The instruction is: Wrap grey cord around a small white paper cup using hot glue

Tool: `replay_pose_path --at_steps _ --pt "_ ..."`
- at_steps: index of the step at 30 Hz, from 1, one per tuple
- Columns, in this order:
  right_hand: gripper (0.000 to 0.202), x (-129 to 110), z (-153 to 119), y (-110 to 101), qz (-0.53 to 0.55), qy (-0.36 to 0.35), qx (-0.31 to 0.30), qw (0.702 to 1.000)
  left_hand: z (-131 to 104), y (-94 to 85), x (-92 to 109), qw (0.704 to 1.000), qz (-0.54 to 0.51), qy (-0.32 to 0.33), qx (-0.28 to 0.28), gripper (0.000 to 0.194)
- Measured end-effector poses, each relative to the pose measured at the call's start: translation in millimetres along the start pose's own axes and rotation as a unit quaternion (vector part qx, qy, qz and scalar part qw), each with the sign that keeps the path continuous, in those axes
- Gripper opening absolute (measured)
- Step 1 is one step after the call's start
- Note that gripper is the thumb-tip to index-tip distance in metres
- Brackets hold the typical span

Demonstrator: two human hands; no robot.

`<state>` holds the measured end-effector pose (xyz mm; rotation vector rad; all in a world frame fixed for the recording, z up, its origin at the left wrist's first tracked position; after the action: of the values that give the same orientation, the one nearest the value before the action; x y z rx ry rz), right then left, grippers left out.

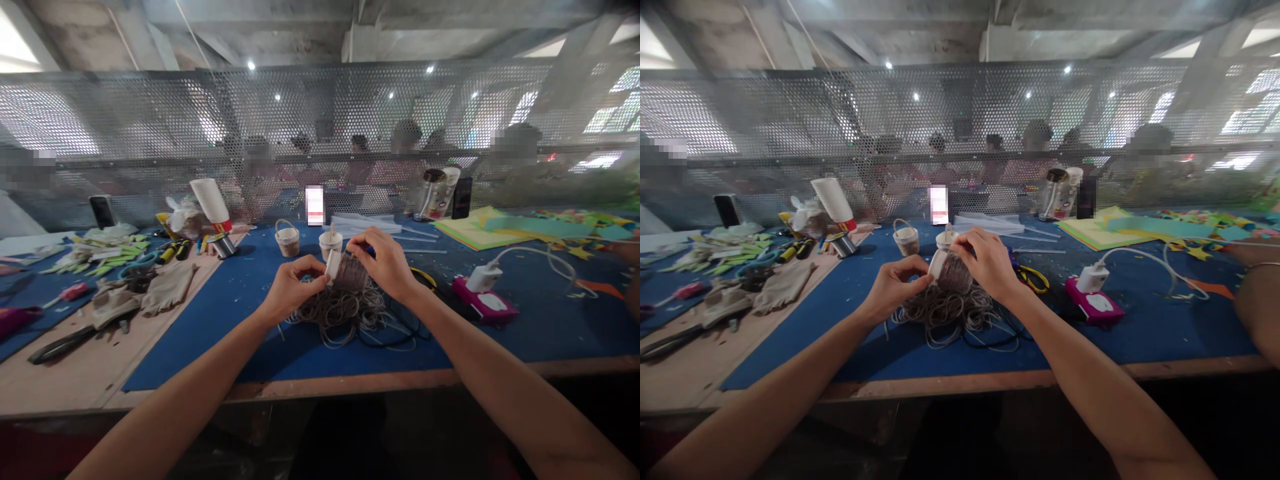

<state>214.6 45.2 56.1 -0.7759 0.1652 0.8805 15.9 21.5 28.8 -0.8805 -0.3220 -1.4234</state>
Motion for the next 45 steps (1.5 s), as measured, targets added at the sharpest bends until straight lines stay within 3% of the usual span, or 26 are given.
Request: replay_pose_path --at_steps 40,45 --pt "0.009 9 1 9 0.045 0.048 -0.061 0.996 0 1.8 1 1.0 -0.006 0.015 -0.018 0.008" --pt "0.014 13 2 10 0.036 0.063 -0.059 0.996 0 0.7 -2 1.0 -0.019 -0.008 0.011 0.009"
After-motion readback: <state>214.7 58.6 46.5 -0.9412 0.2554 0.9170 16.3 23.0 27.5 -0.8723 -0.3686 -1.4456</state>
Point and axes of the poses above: each hand's wrist, its own z-axis towards the middle knuckle, its own y-axis out of the palm, x = y × z, the point moved 4 cm from there along z, towards the middle knuckle, and after that the axes turned 12 degrees about y, right-handed, at the moved point
